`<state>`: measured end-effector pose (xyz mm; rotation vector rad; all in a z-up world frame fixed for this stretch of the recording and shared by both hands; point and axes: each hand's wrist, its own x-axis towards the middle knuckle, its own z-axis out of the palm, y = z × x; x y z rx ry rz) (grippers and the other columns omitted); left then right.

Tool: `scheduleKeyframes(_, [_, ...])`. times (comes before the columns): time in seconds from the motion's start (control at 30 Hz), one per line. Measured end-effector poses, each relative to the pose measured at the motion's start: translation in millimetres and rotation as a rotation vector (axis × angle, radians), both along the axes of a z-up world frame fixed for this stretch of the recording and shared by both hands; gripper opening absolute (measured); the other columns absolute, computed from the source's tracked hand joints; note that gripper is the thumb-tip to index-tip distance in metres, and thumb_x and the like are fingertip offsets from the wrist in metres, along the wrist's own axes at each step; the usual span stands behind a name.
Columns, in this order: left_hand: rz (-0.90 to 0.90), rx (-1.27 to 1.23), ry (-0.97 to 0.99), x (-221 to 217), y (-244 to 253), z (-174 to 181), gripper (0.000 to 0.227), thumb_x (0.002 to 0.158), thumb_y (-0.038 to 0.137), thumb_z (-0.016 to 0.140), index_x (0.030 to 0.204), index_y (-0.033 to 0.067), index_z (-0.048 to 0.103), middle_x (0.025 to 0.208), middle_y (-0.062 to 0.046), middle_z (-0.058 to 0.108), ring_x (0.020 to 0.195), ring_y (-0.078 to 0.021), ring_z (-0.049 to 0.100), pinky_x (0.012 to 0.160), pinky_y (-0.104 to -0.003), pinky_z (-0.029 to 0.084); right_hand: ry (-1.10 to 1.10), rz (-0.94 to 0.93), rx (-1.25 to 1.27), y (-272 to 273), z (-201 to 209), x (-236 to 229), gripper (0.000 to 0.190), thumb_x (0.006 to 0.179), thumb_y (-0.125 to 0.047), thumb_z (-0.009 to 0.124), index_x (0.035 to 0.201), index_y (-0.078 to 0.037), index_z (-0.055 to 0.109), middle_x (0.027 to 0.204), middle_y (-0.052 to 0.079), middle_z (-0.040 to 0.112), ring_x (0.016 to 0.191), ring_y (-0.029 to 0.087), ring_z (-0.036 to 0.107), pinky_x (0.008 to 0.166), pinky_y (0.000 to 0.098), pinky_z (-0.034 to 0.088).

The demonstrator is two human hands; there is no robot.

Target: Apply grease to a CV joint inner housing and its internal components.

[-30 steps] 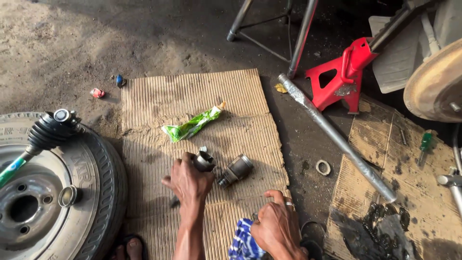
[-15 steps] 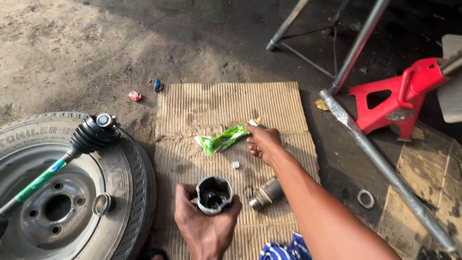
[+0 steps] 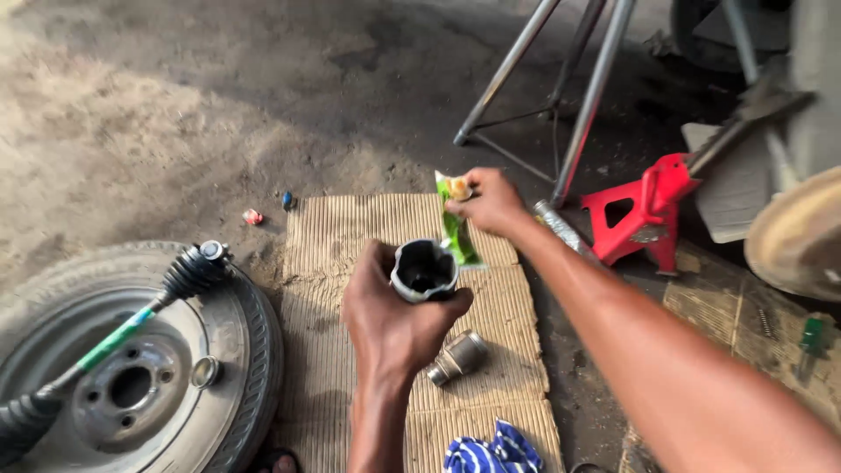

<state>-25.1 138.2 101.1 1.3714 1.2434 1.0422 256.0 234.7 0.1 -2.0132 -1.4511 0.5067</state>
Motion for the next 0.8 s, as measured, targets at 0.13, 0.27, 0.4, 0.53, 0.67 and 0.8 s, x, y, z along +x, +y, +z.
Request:
scheduleKeyframes(0.13, [-0.166,0.120,0.119,-5.9,-9.9,75.1,0.057,0.044,0.026,0.093,0.091,0.0084,0.066,0.085,-0.005,0.073,0.075,-0.0170,0.072,0.069,-0.033,0.060,-0.226,0.064,0.027,-21.4,127.5,-11.2,0.032,0.079,-0.025,0.088,0.100,-0.005,0.075,0.089,0.010,0.078,0.080,0.019,0.075,0.072,0.0363,0.058])
scheduleKeyframes(0.27, [-0.254,0.265,0.149,-18.3,-16.1,132.6,0.058,0.041,0.027,0.095,0.088,0.0064,0.067,0.084,-0.007,0.075,0.076,-0.0184,0.073,0.069,-0.034,0.060,0.226,-0.189,-0.005,-55.7,194.9,-52.0,0.034,0.089,-0.024,0.078,0.112,-0.003,0.065,0.094,0.015,0.075,0.073,0.024,0.072,0.056,0.0370,0.059])
scheduleKeyframes(0.4, [-0.417,0.313,0.192,-28.7,-27.1,175.9,0.064,0.039,0.030,0.097,0.090,0.0044,0.069,0.085,-0.008,0.078,0.075,-0.0172,0.077,0.065,-0.032,0.064,0.678,-0.344,0.229,-69.9,186.0,-64.0,0.053,0.094,-0.022,0.070,0.131,-0.006,0.035,0.109,0.018,0.065,0.071,0.027,0.074,0.054,0.0358,0.063])
scheduleKeyframes(0.53, [-0.466,0.343,0.338,-38.0,-50.2,193.1,0.062,0.043,0.034,0.099,0.089,0.0022,0.071,0.083,-0.009,0.078,0.072,-0.0163,0.077,0.067,-0.032,0.063,0.748,-0.330,0.409,-88.7,214.3,-80.4,0.056,0.092,-0.022,0.076,0.132,-0.008,0.039,0.109,0.014,0.065,0.072,0.020,0.071,0.058,0.0329,0.062])
scheduleKeyframes(0.67, [-0.584,0.336,0.238,-50.5,-56.2,172.7,0.060,0.044,0.035,0.097,0.090,0.0050,0.073,0.082,-0.007,0.079,0.071,-0.0145,0.078,0.068,-0.030,0.065,0.655,-0.292,0.406,-104.9,237.9,-90.6,0.043,0.086,-0.016,0.081,0.119,-0.003,0.056,0.096,0.012,0.073,0.069,0.019,0.073,0.060,0.0308,0.065])
scheduleKeyframes(0.8, [-0.673,0.258,0.153,-62.1,-54.1,151.7,0.060,0.041,0.036,0.096,0.085,0.0028,0.074,0.078,-0.007,0.080,0.067,-0.0149,0.077,0.068,-0.029,0.064,0.695,-0.286,0.547,-107.2,236.0,-111.7,0.026,0.082,-0.009,0.083,0.099,-0.001,0.066,0.083,0.008,0.074,0.064,0.015,0.071,0.060,0.0287,0.063])
